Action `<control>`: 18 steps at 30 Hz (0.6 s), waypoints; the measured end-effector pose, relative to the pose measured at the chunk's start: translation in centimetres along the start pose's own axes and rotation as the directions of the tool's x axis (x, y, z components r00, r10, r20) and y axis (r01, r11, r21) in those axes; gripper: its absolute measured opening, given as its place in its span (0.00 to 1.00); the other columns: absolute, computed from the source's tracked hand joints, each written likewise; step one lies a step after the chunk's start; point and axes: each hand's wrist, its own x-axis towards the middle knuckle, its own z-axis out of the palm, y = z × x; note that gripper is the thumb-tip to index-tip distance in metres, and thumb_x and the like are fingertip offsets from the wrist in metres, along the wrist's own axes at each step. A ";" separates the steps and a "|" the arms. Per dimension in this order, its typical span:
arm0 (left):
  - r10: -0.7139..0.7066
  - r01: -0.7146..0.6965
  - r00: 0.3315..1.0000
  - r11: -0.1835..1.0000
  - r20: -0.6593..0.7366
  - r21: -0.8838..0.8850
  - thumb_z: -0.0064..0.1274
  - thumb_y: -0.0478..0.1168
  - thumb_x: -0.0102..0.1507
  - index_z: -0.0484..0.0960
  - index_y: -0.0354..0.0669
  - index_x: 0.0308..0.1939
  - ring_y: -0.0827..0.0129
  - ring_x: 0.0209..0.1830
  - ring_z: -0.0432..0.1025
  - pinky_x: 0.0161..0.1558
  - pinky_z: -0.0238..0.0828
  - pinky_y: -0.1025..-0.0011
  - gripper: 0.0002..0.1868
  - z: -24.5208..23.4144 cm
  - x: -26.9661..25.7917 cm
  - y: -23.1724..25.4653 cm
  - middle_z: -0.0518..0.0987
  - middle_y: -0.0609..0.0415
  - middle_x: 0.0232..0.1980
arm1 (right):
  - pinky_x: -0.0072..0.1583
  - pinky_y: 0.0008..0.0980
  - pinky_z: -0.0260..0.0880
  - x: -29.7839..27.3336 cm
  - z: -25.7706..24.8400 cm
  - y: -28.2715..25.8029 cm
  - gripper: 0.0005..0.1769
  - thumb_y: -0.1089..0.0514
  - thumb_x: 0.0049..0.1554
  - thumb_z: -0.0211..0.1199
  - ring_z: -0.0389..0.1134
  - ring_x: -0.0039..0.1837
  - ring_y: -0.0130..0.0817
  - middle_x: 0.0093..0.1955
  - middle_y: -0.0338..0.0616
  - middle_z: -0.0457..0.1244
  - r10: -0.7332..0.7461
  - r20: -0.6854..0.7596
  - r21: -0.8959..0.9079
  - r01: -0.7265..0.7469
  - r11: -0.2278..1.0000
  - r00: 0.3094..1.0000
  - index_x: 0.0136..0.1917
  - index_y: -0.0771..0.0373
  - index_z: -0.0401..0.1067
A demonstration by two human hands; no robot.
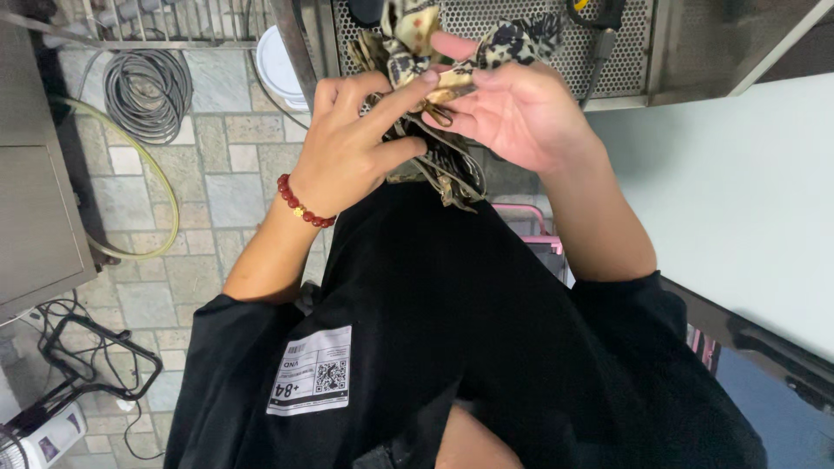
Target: The person picks up a leopard-print bag, takes out a card and a paper slip, puts them back, and then uses a blue cloth to wipe the interior and exterior of the bag.
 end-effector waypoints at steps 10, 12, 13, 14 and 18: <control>0.100 -0.105 0.985 0.994 -0.138 -0.030 0.65 0.40 0.59 0.89 0.53 0.43 0.57 0.63 0.66 0.57 0.58 0.58 0.09 -0.2 -0.5 -0.4 0.76 0.59 0.62 | 0.62 0.32 0.71 -1.6 -0.6 1.4 0.26 0.66 0.71 0.52 0.68 0.65 0.37 0.69 0.56 0.65 -0.169 0.054 -0.424 0.176 0.888 0.984 0.80 0.72 0.58; 0.094 -0.112 0.979 0.990 -0.178 -0.091 0.69 0.43 0.61 0.89 0.51 0.42 0.56 0.61 0.66 0.57 0.60 0.56 0.07 -0.1 -0.4 -0.8 0.77 0.59 0.60 | 0.56 0.33 0.68 -1.9 -1.8 0.4 0.22 0.64 0.68 0.58 0.66 0.57 0.41 0.60 0.59 0.66 -0.061 -0.076 -0.738 -0.015 0.674 0.995 0.73 0.74 0.66; 0.098 -0.115 0.979 0.989 -0.178 -0.089 0.69 0.43 0.61 0.89 0.51 0.42 0.56 0.61 0.66 0.57 0.60 0.56 0.07 -0.1 -0.3 -1.0 0.77 0.59 0.60 | 0.50 0.35 0.65 -2.2 -2.1 0.0 0.18 0.62 0.66 0.63 0.64 0.50 0.44 0.52 0.63 0.67 -0.008 -0.242 -0.911 -0.224 0.346 0.970 0.66 0.75 0.75; 0.085 -0.108 0.981 0.986 -0.177 -0.125 0.68 0.41 0.60 0.89 0.51 0.41 0.55 0.61 0.66 0.57 0.60 0.56 0.07 -0.2 -0.3 -1.3 0.77 0.60 0.60 | 0.50 0.35 0.65 -2.6 -2.5 -0.8 0.18 0.62 0.66 0.63 0.64 0.50 0.44 0.52 0.63 0.67 -0.012 -0.240 -0.912 -0.221 0.345 0.971 0.66 0.75 0.75; 0.072 -0.108 0.980 0.975 -0.186 -0.193 0.68 0.36 0.56 0.88 0.48 0.36 0.54 0.60 0.67 0.57 0.61 0.55 0.06 0.0 -0.7 -1.7 0.78 0.60 0.56 | 0.59 0.31 0.72 -4.0 -4.5 -5.1 0.27 0.58 0.57 0.66 0.72 0.60 0.34 0.60 0.46 0.71 0.278 0.099 -0.964 0.023 0.266 0.956 0.69 0.65 0.71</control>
